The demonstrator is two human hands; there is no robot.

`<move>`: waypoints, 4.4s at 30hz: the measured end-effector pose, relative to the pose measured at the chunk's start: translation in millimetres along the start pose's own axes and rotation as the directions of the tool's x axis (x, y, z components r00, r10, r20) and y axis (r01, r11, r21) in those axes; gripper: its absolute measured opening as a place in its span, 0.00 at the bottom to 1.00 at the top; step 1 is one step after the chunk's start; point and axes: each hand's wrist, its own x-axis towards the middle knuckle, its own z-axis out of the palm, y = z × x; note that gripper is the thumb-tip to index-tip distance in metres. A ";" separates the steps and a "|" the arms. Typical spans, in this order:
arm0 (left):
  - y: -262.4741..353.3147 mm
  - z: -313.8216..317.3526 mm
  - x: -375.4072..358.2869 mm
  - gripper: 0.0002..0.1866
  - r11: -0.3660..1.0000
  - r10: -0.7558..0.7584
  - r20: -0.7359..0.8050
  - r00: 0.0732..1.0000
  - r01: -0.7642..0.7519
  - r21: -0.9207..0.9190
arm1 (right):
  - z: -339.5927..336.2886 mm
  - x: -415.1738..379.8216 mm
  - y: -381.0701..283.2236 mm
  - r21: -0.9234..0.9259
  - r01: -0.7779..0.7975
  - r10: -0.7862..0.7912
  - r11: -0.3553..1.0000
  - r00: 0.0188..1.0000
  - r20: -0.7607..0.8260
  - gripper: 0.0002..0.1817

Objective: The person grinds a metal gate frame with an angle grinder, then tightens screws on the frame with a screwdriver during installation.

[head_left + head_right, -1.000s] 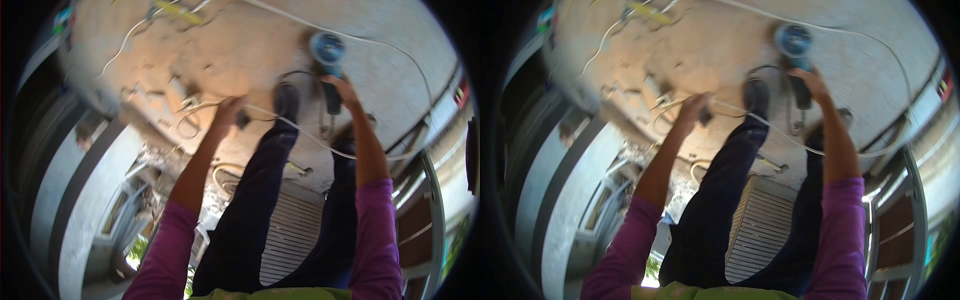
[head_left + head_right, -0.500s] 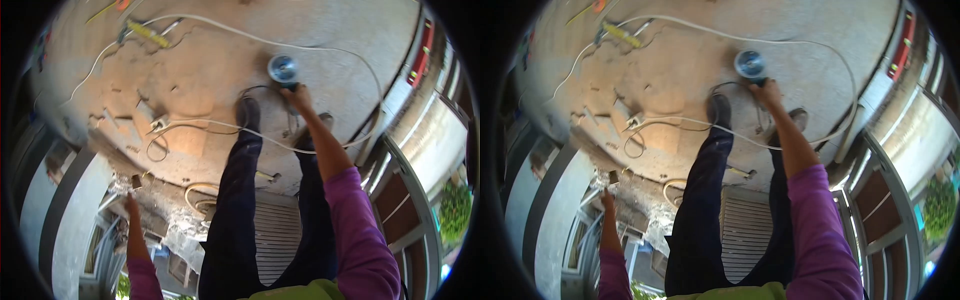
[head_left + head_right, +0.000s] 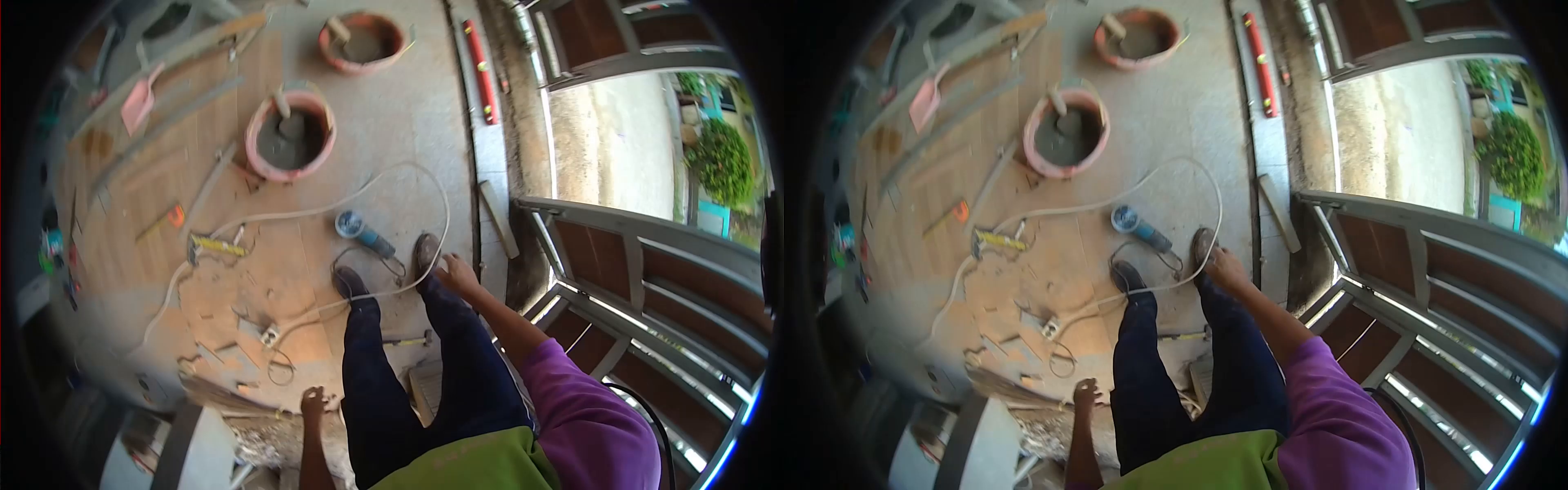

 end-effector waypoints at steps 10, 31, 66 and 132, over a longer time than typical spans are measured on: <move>159.9 -30.9 -112.8 0.29 0.991 0.134 0.172 0.976 -0.137 0.002 | -104.9 -161.3 99.8 0.115 -0.304 0.312 0.946 0.948 -0.057 0.22; 257.2 136.7 -260.6 0.28 0.938 0.329 0.162 0.930 -0.342 0.059 | -217.5 -105.9 220.7 0.792 -0.416 0.421 0.447 0.879 0.223 0.10; 394.7 232.5 -295.0 0.25 0.877 0.362 0.192 0.912 -0.403 0.260 | -285.5 -92.9 286.0 0.945 -0.257 0.456 0.203 0.879 0.141 0.12; 961.6 552.9 -333.5 0.19 0.705 0.629 0.440 0.641 -0.709 0.024 | -928.6 272.7 264.6 0.586 0.067 0.553 0.808 0.259 -0.792 0.46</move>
